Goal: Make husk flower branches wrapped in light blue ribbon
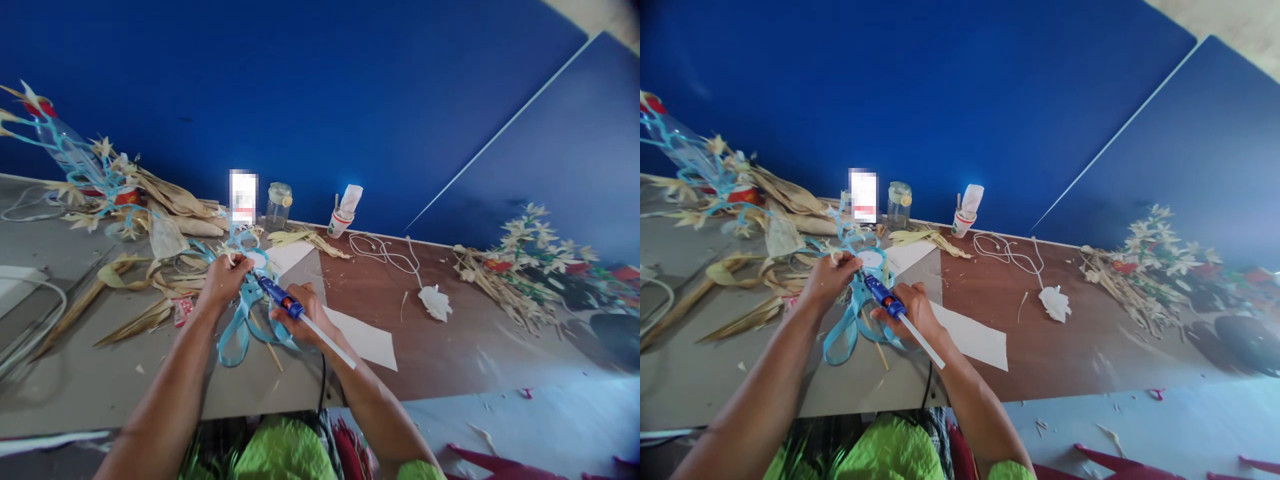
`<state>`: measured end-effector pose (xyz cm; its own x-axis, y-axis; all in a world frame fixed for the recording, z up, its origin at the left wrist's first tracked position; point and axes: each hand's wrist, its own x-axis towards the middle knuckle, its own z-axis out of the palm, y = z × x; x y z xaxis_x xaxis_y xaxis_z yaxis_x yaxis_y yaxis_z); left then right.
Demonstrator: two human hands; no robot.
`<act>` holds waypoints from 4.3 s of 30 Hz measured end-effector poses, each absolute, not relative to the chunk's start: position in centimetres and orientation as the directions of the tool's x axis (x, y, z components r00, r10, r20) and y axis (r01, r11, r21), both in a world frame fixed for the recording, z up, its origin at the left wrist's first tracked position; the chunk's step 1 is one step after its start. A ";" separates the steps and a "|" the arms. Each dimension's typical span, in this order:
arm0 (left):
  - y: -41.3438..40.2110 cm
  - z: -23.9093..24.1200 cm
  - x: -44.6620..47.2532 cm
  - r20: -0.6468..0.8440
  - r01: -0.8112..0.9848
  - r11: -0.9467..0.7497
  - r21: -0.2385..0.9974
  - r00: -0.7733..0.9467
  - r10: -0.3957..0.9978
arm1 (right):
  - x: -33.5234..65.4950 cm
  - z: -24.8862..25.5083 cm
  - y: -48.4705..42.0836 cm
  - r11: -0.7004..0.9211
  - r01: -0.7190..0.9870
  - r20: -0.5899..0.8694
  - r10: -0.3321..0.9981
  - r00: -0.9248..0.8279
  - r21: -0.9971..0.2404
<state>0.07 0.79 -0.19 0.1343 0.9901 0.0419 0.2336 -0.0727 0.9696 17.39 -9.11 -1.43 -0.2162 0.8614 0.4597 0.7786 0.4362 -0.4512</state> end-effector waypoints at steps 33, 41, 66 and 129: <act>0.2 0.1 0.6 -0.002 0.099 -0.042 0.994 0.403 0.915 | 17.8 0.7 -5.2 0.114 0.187 0.111 0.993 -0.026 -0.976; 0.2 0.2 0.4 0.021 0.164 -0.093 0.982 0.393 0.919 | 15.4 -1.0 -4.1 -0.134 -0.012 -0.131 0.980 -0.147 -0.991; 0.3 -0.2 0.9 0.022 0.229 -0.074 0.971 0.223 0.974 | 13.5 -0.6 -6.1 0.127 0.547 0.239 0.961 0.139 -0.828; -1.1 0.0 3.0 -0.079 -0.531 0.276 0.801 0.363 0.929 | 13.3 -0.5 -5.7 0.088 -0.042 0.069 0.939 0.336 -0.995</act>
<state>2.99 -1.07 -0.05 0.3626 0.9286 -0.0791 -0.5309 0.2756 0.8014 13.28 -5.65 -0.52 0.3364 0.9392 0.0686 -0.0417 0.0876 -0.9953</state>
